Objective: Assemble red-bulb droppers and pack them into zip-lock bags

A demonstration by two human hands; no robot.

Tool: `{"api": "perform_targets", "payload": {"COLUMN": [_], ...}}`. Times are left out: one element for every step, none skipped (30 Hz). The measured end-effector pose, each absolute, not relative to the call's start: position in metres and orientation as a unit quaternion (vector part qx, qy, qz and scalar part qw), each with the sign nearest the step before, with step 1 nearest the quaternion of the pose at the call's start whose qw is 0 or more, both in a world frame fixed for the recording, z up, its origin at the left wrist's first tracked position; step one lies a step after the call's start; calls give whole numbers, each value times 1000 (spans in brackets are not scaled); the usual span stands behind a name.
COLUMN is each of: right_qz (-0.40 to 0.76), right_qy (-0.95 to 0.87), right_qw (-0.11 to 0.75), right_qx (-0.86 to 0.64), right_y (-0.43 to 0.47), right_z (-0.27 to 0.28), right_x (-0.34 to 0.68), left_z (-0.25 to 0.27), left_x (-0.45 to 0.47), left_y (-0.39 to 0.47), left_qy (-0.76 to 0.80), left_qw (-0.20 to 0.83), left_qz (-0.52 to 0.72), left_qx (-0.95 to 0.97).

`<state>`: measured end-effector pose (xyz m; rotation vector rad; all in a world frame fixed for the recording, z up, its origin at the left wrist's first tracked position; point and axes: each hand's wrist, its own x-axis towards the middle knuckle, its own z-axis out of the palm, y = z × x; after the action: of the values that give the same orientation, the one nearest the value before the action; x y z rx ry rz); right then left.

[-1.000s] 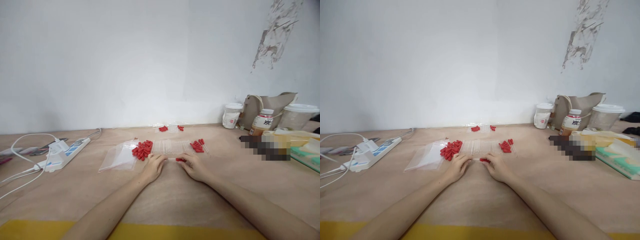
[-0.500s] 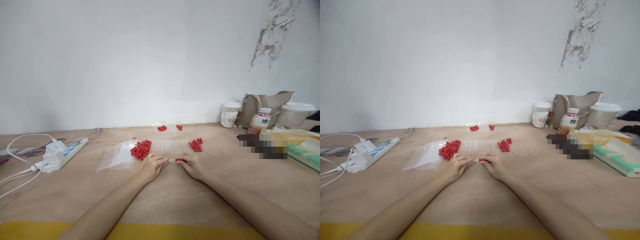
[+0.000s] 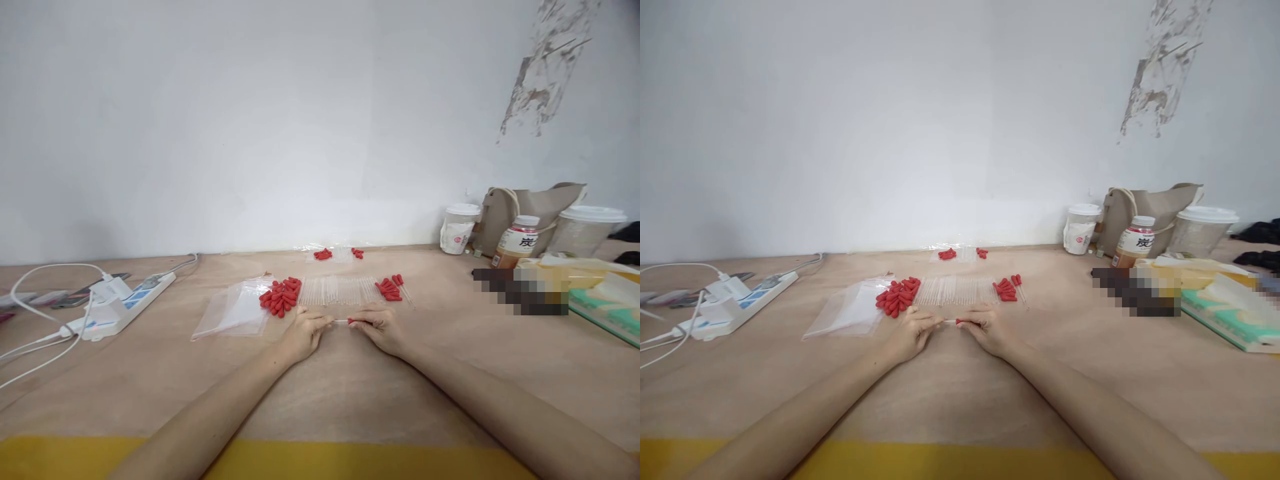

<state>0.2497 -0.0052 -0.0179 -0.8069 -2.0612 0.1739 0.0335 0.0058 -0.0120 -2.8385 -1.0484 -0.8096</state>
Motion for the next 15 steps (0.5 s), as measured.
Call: {"api": "perform_targets", "payload": {"right_qz": [63,54,42,30,20,13,9,8,12,22,41,72,114,161,208], "right_qy": [-835,-839,-844,-849,-854,-859,-863,-865,-866,-864,-861,-855,-849,-842,-834], "right_qw": [443,440,437,432,425,417,409,401,393,388,386,387,389,390,392], "right_qx": [-320,-314,-308,-303,-299,-297,-298,-303,-310,-319,-329,-337,-339,-336,-329], "right_y": [-5,-5,-5,-5,-5,-6,-6,-7,-8,-8,-8,-8,-7,-5,-4], "right_z": [-18,-18,-18,-18,-17,-16,-14,-13,-11,-10,-9,-8,-8,-8,-9], "right_x": [250,250,250,250,250,251,251,251,251,251,251,251,252,252,252], "left_z": [-12,-12,-12,-12,-12,-12,-12,-12,-12,-13,-13,-13,-13,-13,-13], "left_x": [33,34,34,34,34,34,34,35,35,36,36,36,36,36,36], "left_y": [6,6,6,6,6,6,6,6,5,5,5,4,4,3,3], "left_qy": [-332,-330,-329,-328,-328,-327,-326,-325,-324,-324,-325,-326,-327,-326,-324], "left_qw": [7,10,13,16,19,21,24,26,29,32,36,39,41,41,42], "left_qz": [-258,-254,-250,-244,-239,-237,-237,-239,-242,-245,-251,-256,-262,-267,-271], "left_qx": [-908,-909,-911,-912,-914,-915,-915,-915,-914,-913,-911,-909,-907,-906,-906]}}
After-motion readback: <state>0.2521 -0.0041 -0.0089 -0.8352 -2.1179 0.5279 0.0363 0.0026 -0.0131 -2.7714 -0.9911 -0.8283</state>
